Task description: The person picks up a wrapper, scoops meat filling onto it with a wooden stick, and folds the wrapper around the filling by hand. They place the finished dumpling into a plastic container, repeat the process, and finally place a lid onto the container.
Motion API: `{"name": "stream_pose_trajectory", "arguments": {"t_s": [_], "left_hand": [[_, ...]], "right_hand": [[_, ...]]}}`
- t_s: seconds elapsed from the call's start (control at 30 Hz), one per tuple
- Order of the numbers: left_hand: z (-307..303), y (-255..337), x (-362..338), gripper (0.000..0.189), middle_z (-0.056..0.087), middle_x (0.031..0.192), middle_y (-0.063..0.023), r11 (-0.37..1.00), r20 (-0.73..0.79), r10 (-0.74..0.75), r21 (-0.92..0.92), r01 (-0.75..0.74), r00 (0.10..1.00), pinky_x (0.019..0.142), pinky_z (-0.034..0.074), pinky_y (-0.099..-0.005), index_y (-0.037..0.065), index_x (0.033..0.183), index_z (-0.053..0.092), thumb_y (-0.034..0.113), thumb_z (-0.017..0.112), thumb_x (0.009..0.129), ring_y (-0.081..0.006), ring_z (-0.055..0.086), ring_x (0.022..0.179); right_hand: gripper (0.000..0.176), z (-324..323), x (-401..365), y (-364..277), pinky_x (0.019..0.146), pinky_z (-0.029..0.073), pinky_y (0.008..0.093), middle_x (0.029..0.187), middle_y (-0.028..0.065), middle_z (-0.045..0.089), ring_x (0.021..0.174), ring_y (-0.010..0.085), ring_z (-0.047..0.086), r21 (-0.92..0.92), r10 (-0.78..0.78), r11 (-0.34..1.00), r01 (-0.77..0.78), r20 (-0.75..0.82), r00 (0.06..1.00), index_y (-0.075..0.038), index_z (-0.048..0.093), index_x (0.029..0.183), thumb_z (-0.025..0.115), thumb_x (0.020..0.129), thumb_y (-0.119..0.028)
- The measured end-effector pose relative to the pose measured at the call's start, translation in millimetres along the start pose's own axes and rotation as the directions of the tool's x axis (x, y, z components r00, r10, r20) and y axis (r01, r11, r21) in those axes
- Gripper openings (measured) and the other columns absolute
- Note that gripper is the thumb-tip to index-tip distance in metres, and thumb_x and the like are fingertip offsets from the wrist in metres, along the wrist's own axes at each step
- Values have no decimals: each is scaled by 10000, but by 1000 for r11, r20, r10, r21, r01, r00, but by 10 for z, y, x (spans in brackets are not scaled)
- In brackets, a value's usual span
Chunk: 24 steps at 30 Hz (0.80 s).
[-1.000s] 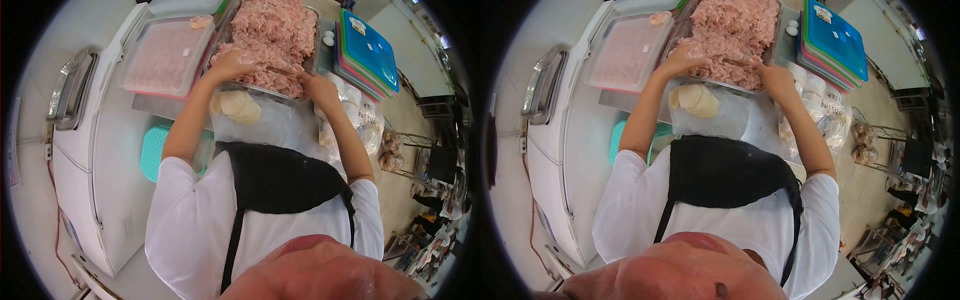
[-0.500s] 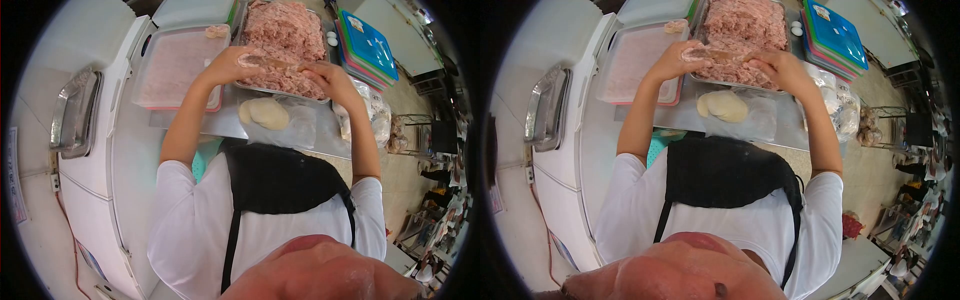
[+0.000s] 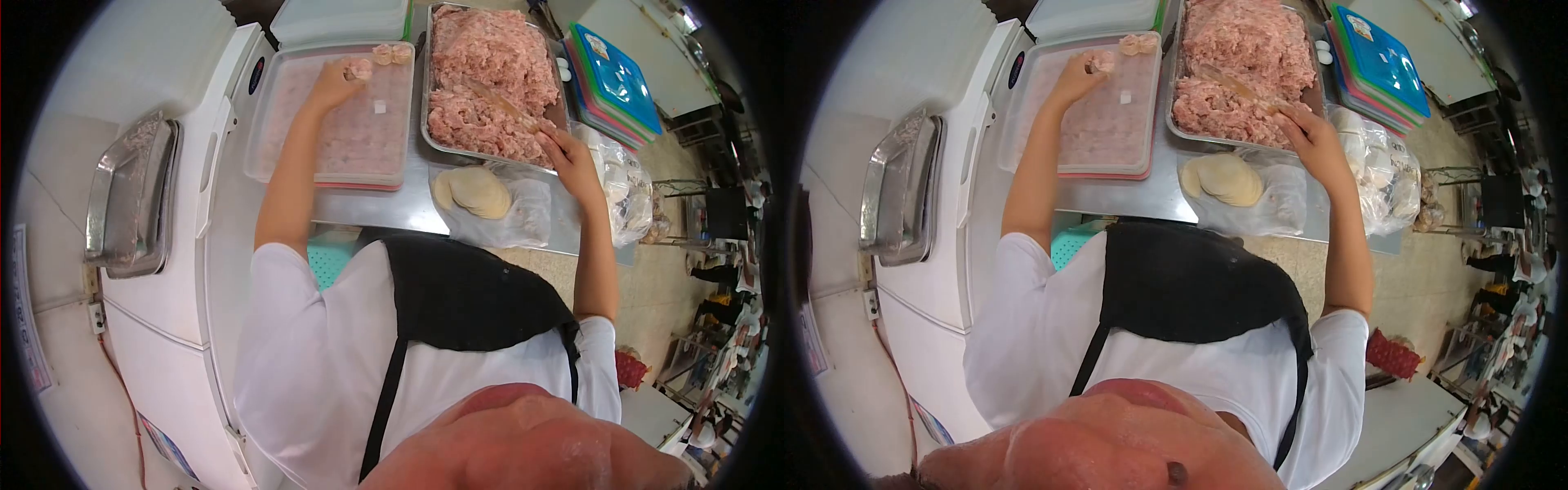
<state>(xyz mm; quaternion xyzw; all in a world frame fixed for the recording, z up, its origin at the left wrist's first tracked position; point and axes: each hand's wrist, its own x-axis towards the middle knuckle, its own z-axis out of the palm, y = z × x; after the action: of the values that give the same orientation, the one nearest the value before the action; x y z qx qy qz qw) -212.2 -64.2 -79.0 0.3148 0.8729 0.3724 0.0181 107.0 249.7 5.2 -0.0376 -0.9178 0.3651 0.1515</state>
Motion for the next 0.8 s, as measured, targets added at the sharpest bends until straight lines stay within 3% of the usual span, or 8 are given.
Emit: {"name": "stream_pose_trajectory", "arguments": {"t_s": [0.03, 0.23, 0.33, 0.43, 0.53, 0.63, 0.73, 0.8], "left_hand": [[3, -78, 52, 505, 634, 1000, -148, 989, -59, 20, 147, -11, 998, 856, 470, -381, 28, 1143, 594, 271, 723, 720, -326, 598, 942], [146, -13, 246, 730, 630, 1064, -208, 995, -289, -28, 87, 55, 957, 842, 472, -429, 86, 1377, 376, 303, 691, 754, -389, 605, 970], [171, 211, 304, 858, 617, 1109, -219, 969, -217, -203, 94, 227, 955, 848, 468, -441, 105, 1452, 212, 288, 691, 764, -391, 597, 1006], [263, 263, 421, 875, 617, 1100, -227, 939, -205, -291, 126, 320, 935, 863, 463, -441, 101, 1463, 181, 278, 683, 769, -398, 591, 1013], [377, 237, 474, 862, 598, 1132, -243, 957, -293, -202, 145, 252, 934, 893, 452, -443, 73, 1455, 192, 278, 675, 771, -396, 573, 1056], [372, -27, 527, 940, 627, 1116, -217, 989, -335, -28, 128, 75, 942, 898, 462, -395, 40, 1444, 219, 283, 763, 717, -354, 610, 1019], [254, 425, 298, 899, 604, 1173, -210, 964, -377, -18, 241, 116, 926, 921, 454, -372, 8, 1411, 301, 304, 777, 708, -314, 602, 1055], [527, 697, 141, 800, 556, 1254, -193, 989, -182, -68, -140, 42, 981, 890, 470, -345, -12, 1374, 365, 302, 752, 748, -247, 578, 1099]], "right_hand": [[298, -3, -69, 22, 723, 472, 303, 914, 102, 672, 808, 182, 610, 48, 73, 996, -72, -8, 997, 17, 635, 1089, 590, 923, -227], [308, -187, -423, 56, 626, 412, 209, 779, -17, 579, 684, 68, 476, 168, 380, 914, -368, -40, 924, 11, 634, 1117, 598, 925, -226], [312, -310, -502, 110, 597, 381, 191, 749, -32, 537, 651, 51, 426, 217, 417, 892, -397, -54, 907, 13, 634, 1119, 595, 927, -230], [318, -399, -524, 171, 571, 343, 187, 724, -52, 496, 632, 40, 390, 210, 418, 891, -401, -42, 907, 7, 631, 1125, 574, 940, -245], [327, -449, -482, 313, 530, 295, 184, 688, -80, 429, 603, 29, 348, 172, 364, 918, -357, -12, 931, -2, 628, 1111, 534, 964, -278], [326, -513, -422, 577, 519, 304, 199, 667, -65, 424, 586, 41, 350, 138, 329, 935, -327, 9, 944, -2, 630, 1012, 497, 979, -297], [349, -653, -354, 695, 512, 322, 217, 628, -38, 428, 569, 51, 367, 72, 303, 949, -307, 61, 951, -7, 610, 913, 467, 990, -316], [363, -678, -279, 593, 511, 333, 224, 604, -20, 432, 565, 51, 383, 31, 280, 959, -283, 70, 957, -12, 593, 866, 457, 993, -323]]}}
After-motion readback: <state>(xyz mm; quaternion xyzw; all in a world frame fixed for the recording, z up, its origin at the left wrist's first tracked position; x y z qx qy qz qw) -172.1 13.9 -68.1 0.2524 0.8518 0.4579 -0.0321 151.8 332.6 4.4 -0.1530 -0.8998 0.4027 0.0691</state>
